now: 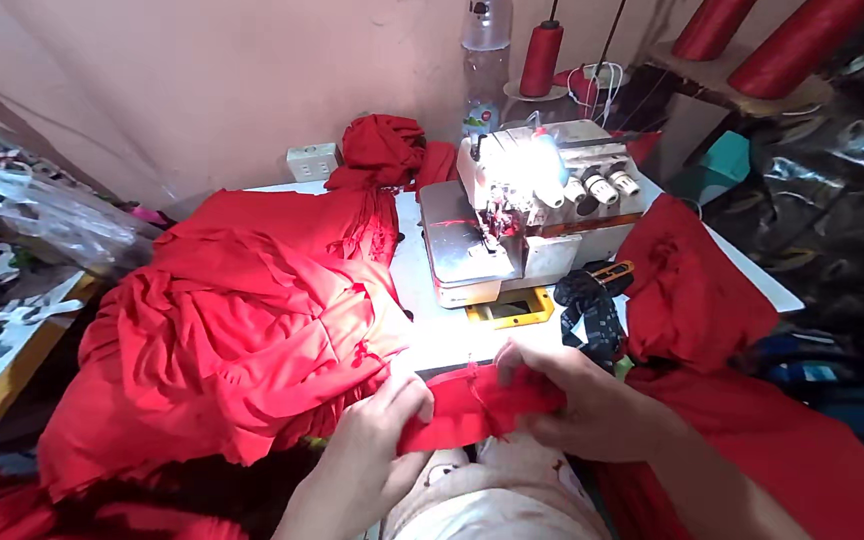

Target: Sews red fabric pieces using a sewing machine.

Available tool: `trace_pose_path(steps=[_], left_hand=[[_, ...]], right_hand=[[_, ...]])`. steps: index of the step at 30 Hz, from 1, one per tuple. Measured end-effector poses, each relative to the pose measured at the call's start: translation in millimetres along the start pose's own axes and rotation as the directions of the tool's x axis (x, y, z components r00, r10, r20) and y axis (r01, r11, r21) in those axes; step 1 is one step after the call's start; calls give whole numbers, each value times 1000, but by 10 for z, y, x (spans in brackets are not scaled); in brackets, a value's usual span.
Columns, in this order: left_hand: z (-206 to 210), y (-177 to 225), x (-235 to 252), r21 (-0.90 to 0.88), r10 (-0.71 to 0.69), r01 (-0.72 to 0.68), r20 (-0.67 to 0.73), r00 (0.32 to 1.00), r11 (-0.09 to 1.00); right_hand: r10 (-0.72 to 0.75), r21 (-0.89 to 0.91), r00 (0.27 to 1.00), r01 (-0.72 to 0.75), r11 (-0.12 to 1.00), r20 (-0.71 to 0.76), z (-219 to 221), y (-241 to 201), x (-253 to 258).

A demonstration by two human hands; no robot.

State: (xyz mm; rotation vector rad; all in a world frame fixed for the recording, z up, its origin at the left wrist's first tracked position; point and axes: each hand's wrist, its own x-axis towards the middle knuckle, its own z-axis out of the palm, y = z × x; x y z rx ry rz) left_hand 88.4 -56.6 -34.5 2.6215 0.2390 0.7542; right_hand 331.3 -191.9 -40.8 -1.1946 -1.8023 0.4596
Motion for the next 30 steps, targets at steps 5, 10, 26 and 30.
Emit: trace_pose_path(steps=[5, 10, 26, 30], left_hand=[[-35, 15, -39, -401, -116, 83, -59, 991, 912], [30, 84, -85, -448, -223, 152, -111, 968, 881], [238, 118, -79, -399, -236, 46, -440, 866, 916], [111, 137, -82, -134, -151, 101, -452, 879, 986]], right_hand=[[-53, -209, 997, 40, 977, -57, 59, -16, -15], [-56, 60, 991, 64, 996, -125, 80, 30, 69], [69, 165, 942, -15, 986, -329, 217, -21, 249], [65, -35, 977, -73, 997, -201, 159, 19, 250]])
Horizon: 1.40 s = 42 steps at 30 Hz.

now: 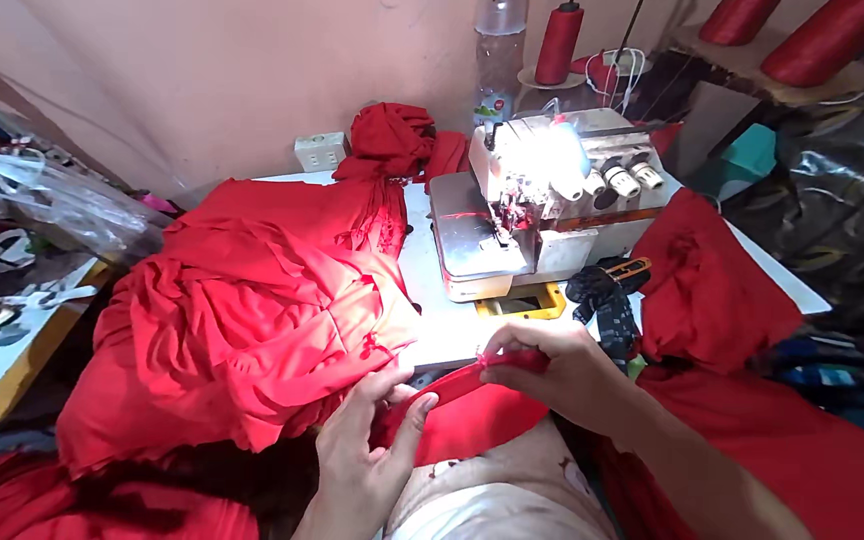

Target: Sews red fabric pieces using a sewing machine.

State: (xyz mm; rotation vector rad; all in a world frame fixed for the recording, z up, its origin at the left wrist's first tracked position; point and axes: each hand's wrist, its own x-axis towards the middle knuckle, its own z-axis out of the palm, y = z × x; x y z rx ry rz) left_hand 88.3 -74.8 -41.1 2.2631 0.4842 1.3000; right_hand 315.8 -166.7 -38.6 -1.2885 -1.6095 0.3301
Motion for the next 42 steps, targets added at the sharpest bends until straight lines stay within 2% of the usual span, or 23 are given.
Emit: trace_pose_path(steps=[2, 4, 6, 8, 10, 11, 13, 14, 15, 17, 19, 21, 23, 25, 27, 30, 32, 35, 37, 39, 42], left_hand=[[-63, -55, 38, 162, 20, -37, 101, 995, 986], [-99, -184, 54, 160, -43, 5, 236, 971, 987], [-155, -329, 27, -78, -156, 205, 407, 900, 976], [-194, -398, -39, -343, -230, 458, 535, 813, 820], [-179, -365, -153, -453, -342, 575, 498, 797, 681], [-167, -338, -220, -482, -401, 588, 440, 803, 649], [-177, -288, -314, -488, -480, 559, 289, 828, 670], [-215, -284, -331, -442, -481, 522, 211, 851, 730], [-281, -308, -329, -352, -457, 470, 126, 880, 809], [-463, -460, -275, -72, -373, 370, -21, 928, 926], [-655, -706, -143, 230, -303, 312, -75, 950, 922], [-788, -964, 41, 403, -297, 290, -47, 954, 868], [-856, -1161, 209, 466, -388, 335, 21, 921, 819], [-908, -1219, 343, 512, -558, 425, 133, 819, 746], [-939, -1190, 417, 572, -654, 449, 216, 725, 687], [-997, -1109, 448, 623, -710, 437, 289, 643, 649], [-1023, -1091, 398, 603, -669, 416, 280, 688, 680], [-1014, -1099, 242, 535, -472, 319, 176, 864, 782], [-971, -1069, 156, 536, -328, 245, 64, 943, 808], [-918, -985, 119, 550, -215, 210, -55, 975, 809], [-848, -874, 100, 553, -77, 161, -172, 982, 817]], right_hand=[[13, 88, 987, -28, 996, 159, -27, 55, 43], [25, 264, 948, -114, 958, 318, -21, 128, 118], [11, 500, 919, -225, 836, 395, 82, 268, 167], [88, 682, 910, -365, 633, 405, 275, 333, 140], [149, 796, 920, -389, 463, 363, 504, 318, 134], [163, 823, 927, -376, 426, 339, 603, 288, 164], [159, 812, 932, -362, 458, 325, 738, 237, 307], [147, 771, 923, -379, 511, 356, 772, 219, 421], [150, 713, 908, -402, 574, 391, 802, 212, 561], [55, 584, 873, -369, 723, 484, 872, 279, 902], [-65, 461, 856, -211, 862, 513, 1002, 395, 1275], [-75, 274, 850, -85, 958, 522, 1151, 506, 1624], [-1, 61, 818, -42, 997, 575, 1276, 614, 1900], [51, -60, 768, -16, 998, 638, 1353, 718, 2053], [87, -106, 709, -18, 994, 700, 1350, 728, 2093], [104, -105, 666, -40, 994, 739, 1292, 686, 2066], [65, -54, 694, -38, 998, 717, 1274, 687, 2014], [-28, 30, 778, 12, 999, 628, 1235, 646, 1945], [-83, 25, 844, 82, 996, 530, 1189, 574, 1886], [-160, -17, 904, 181, 983, 396, 1158, 504, 1815], [-263, -54, 936, 283, 958, 236, 1102, 403, 1713]])
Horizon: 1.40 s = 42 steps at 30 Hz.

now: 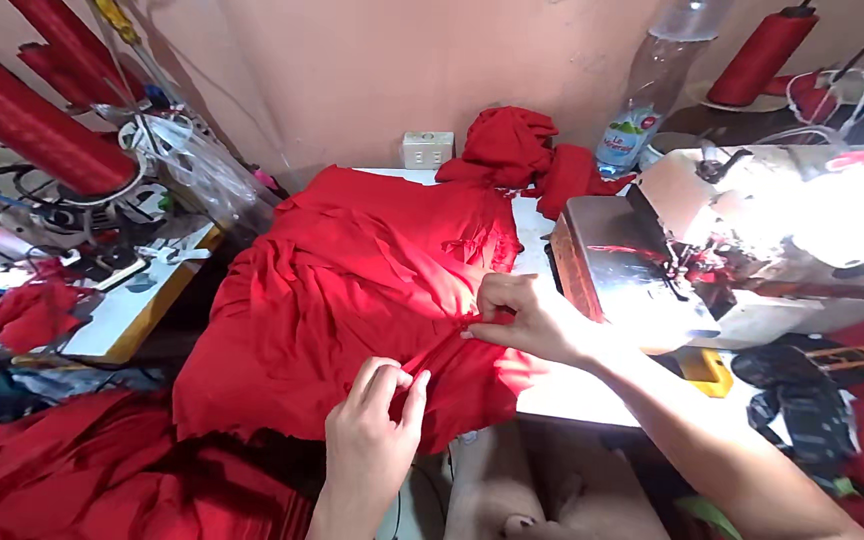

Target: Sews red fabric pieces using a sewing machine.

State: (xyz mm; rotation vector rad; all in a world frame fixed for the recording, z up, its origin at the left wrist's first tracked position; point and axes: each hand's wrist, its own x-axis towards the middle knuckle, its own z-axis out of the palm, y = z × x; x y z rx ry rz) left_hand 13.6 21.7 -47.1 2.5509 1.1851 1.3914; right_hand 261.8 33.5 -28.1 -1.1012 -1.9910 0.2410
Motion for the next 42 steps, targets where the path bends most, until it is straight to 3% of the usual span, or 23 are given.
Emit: trace_pose_path(steps=[5, 8, 10, 12, 13, 15, 16, 18, 19, 22, 26, 29, 33, 38, 40, 42], left_hand=[[-117, 262, 60, 157, -13, 30, -109, 994, 987], [-12, 374, 315, 176, 131, -104, -149, 980, 979], [231, 573, 649, 134, 229, -211, -140, 963, 968], [675, 851, 1006, 11, 334, -335, -114, 936, 942], [931, 1008, 1163, -72, 387, -392, -72, 919, 917], [1422, 1306, 1343, -184, 465, -439, 128, 876, 879], [1603, 1422, 1360, -203, 453, -407, 304, 838, 891], [1799, 1571, 1346, -148, 309, -282, 636, 707, 948], [1837, 1591, 1342, -106, 244, -243, 709, 661, 964], [1829, 1639, 1401, 5, 105, -172, 775, 623, 985], [2020, 1597, 1482, -56, 154, -155, 650, 744, 986], [2092, 1615, 1538, -77, 156, -138, 592, 791, 987], [2140, 1728, 1678, 9, 28, -45, 659, 752, 999], [2093, 1603, 1476, -105, 179, -145, 537, 825, 984], [1925, 1532, 1478, -96, 189, -163, 526, 829, 982], [1673, 1398, 1506, -193, 292, -225, 481, 827, 955]], right_hand=[[-50, -110, 977, 27, 994, -207, -111, -147, -204], [-28, -181, 913, -51, 982, -406, -179, -196, -474], [45, -166, 776, -191, 968, -629, -225, -221, -732], [107, -85, 552, -311, 947, -827, -261, -214, -984], [179, 41, 436, -307, 951, -882, -259, -195, -1107], [456, 414, 202, -218, 884, -867, -205, -164, -1346], [585, 562, 120, -181, 807, -802, -165, -154, -1465], [726, 714, 38, -154, 684, -687, -94, -180, -1660], [746, 737, 34, -131, 663, -665, -74, -196, -1726], [699, 687, 75, -137, 714, -711, -84, -129, -1773], [631, 619, 84, -128, 775, -772, -211, 62, -1619], [595, 579, 115, -145, 802, -796, -256, 125, -1593], [581, 547, 212, -200, 813, -786, -278, 81, -1635], [569, 524, 238, -226, 821, -787, -298, 72, -1708], [551, 496, 261, -250, 831, -792, -320, 109, -1733], [544, 474, 281, -283, 834, -790, -366, 144, -1736]])
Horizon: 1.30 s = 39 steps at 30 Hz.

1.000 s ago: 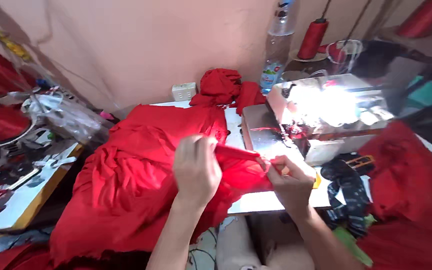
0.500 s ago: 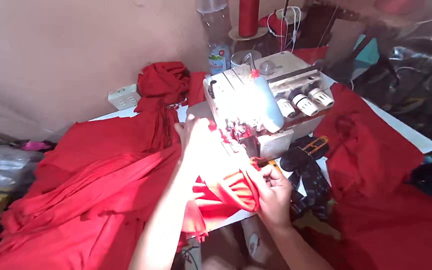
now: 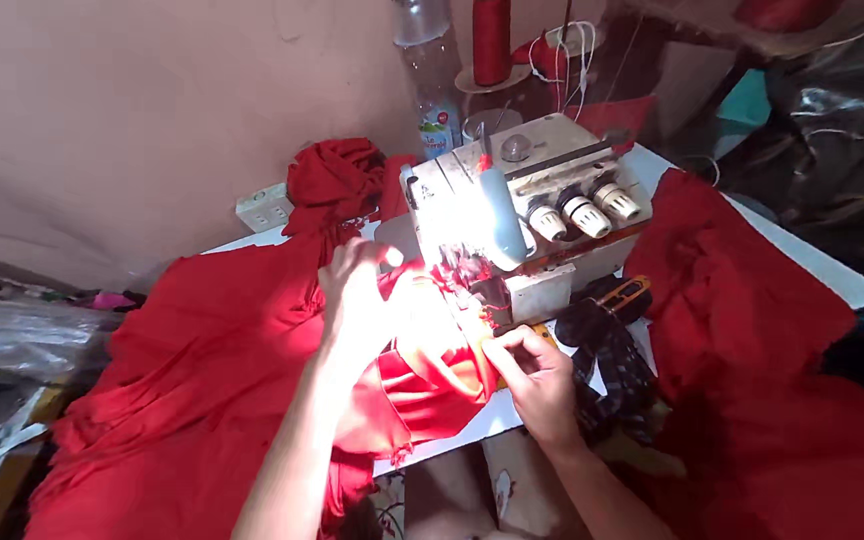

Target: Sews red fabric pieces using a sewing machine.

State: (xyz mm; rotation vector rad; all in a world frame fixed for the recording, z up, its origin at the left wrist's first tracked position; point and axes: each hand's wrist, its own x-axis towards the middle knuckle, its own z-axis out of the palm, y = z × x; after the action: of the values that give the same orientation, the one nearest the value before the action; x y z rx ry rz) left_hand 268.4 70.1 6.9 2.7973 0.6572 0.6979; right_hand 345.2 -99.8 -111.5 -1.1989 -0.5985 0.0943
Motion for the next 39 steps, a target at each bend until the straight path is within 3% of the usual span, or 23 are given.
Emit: trace_pose_path(steps=[2, 4, 6, 9, 11, 14, 16, 18, 21, 25, 27, 29, 30, 32, 34, 36, 39], left_hand=[[-197, -168, -146, -99, 184, -175, 88, 979, 980], [-287, -289, -185, -201, 250, -194, 309, 917, 960], [-232, -310, -131, -240, 239, -159, 357, 903, 958], [-189, -323, -24, -264, 286, -209, 304, 909, 942], [-323, -302, -1, -373, 319, -220, 228, 920, 901], [-676, -182, -90, -636, 282, -118, 164, 945, 762], [-850, -86, -137, -614, 249, -97, 166, 954, 783], [-920, -68, -159, -543, 298, -176, 146, 943, 821], [-1014, -35, -271, -560, 300, -179, 131, 945, 809], [-1131, 52, -407, -671, 457, -270, 116, 882, 691], [-1197, 79, -454, -561, 488, -353, 106, 867, 749], [-1217, 87, -486, -162, 442, -422, 113, 890, 892], [-1189, 65, -488, 35, 407, -415, 140, 903, 909], [-1108, -12, -488, 194, 339, -370, 175, 924, 908], [-1056, -109, -501, 111, 339, -356, 149, 929, 928], [-1081, -173, -523, -127, 382, -368, 116, 917, 921], [-1211, -173, -579, -522, 471, -333, 154, 869, 785]], right_hand=[[-8, -49, 1000, 9, 999, 19, 6, -16, 71], [-3, -78, 999, 6, 997, 44, 26, -36, 149], [15, -94, 998, -8, 996, 68, 55, -25, 225], [27, -144, 996, -15, 990, 83, 88, 5, 311], [13, -158, 996, 1, 988, 91, 96, 9, 355], [-1, -188, 995, 20, 982, 104, 95, 29, 385], [-38, -218, 996, 55, 974, 84, 96, 44, 376], [-175, -230, 984, 175, 957, 21, 113, 43, 307], [-473, -157, 877, 480, 863, 82, 156, -95, 212], [-528, -109, 789, 583, 805, 315, 341, -489, 262], [-458, -62, 799, 519, 853, 389, 352, -619, 347], [-396, 13, 806, 435, 900, 440, 281, -688, 417], [-382, 46, 799, 409, 911, 464, 230, -706, 442], [-338, 57, 798, 359, 932, 499, 141, -729, 427], [-315, 35, 803, 345, 938, 507, 91, -740, 383], [-289, 16, 813, 326, 945, 506, 46, -742, 343], [-267, 44, 828, 284, 958, 494, -16, -745, 332]])
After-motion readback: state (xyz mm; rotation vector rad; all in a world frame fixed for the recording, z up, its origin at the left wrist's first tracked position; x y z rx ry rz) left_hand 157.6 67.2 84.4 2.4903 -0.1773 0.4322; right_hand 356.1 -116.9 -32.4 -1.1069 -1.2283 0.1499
